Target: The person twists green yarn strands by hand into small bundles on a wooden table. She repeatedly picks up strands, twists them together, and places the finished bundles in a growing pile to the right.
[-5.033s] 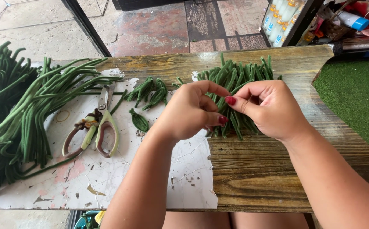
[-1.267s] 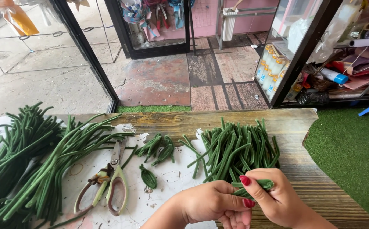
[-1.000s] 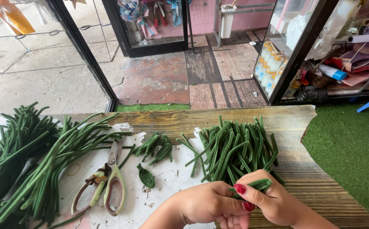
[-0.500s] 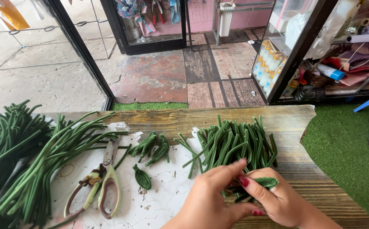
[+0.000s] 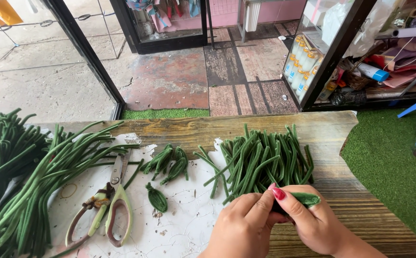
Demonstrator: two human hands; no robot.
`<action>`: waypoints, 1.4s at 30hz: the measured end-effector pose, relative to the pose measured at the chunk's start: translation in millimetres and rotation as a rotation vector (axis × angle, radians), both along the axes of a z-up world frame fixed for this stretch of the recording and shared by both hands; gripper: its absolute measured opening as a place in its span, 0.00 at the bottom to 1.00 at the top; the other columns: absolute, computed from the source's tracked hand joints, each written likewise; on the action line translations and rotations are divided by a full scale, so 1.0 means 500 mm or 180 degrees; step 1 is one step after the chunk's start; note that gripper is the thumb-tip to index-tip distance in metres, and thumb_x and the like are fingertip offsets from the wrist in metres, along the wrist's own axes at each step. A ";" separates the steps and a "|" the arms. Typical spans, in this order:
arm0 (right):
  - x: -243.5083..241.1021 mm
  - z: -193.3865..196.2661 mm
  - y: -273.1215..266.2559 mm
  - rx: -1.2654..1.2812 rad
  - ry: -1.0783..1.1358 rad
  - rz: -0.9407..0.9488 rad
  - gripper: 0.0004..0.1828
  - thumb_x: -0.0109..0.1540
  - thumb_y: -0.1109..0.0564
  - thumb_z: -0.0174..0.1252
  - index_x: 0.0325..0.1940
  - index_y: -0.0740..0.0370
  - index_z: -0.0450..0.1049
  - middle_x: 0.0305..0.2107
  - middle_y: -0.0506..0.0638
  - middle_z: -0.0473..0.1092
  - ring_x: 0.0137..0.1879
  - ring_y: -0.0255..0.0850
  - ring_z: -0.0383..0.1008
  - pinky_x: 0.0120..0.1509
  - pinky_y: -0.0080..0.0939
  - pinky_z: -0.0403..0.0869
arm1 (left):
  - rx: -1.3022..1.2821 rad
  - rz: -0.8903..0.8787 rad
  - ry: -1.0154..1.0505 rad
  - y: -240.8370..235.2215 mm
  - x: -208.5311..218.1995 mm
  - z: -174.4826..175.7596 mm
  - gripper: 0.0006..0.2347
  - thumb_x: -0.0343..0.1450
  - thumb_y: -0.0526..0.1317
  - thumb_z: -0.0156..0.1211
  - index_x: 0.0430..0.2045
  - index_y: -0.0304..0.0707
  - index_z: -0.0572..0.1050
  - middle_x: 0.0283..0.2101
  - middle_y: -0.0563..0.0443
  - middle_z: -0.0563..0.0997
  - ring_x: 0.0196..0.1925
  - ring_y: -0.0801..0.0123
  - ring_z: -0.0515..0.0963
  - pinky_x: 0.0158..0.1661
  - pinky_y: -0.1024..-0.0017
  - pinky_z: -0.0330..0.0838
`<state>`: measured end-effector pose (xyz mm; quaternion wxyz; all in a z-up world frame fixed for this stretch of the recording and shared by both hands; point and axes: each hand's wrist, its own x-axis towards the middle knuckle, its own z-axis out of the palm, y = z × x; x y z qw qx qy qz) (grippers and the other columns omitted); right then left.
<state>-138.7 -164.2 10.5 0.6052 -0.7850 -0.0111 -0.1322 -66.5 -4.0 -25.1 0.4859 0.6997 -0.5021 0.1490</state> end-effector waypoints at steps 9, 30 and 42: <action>-0.006 -0.063 -0.019 0.0358 0.0306 -0.0593 0.24 0.69 0.52 0.52 0.18 0.58 0.62 0.16 0.43 0.55 0.24 0.35 0.58 0.26 0.41 0.63 | 0.0047 0.0176 -0.0651 0.005 0.001 0.014 0.16 0.70 0.27 0.49 0.51 0.23 0.75 0.34 0.41 0.75 0.28 0.53 0.74 0.32 0.61 0.73; -0.013 -0.010 -0.033 0.0455 0.0186 0.0346 0.27 0.70 0.48 0.48 0.17 0.58 0.61 0.13 0.46 0.56 0.21 0.38 0.55 0.28 0.40 0.56 | 0.0500 -0.0618 0.1777 0.048 0.065 0.112 0.02 0.70 0.37 0.66 0.29 0.42 0.83 0.28 0.56 0.84 0.30 0.72 0.80 0.34 0.74 0.76; -0.040 -0.050 -0.064 0.1345 0.0614 0.0713 0.24 0.63 0.47 0.59 0.27 0.74 0.78 0.15 0.57 0.68 0.19 0.40 0.63 0.18 0.36 0.54 | -0.0012 -0.0839 0.1142 0.034 0.033 0.097 0.03 0.74 0.31 0.54 0.30 0.36 0.73 0.29 0.50 0.76 0.29 0.61 0.76 0.31 0.68 0.71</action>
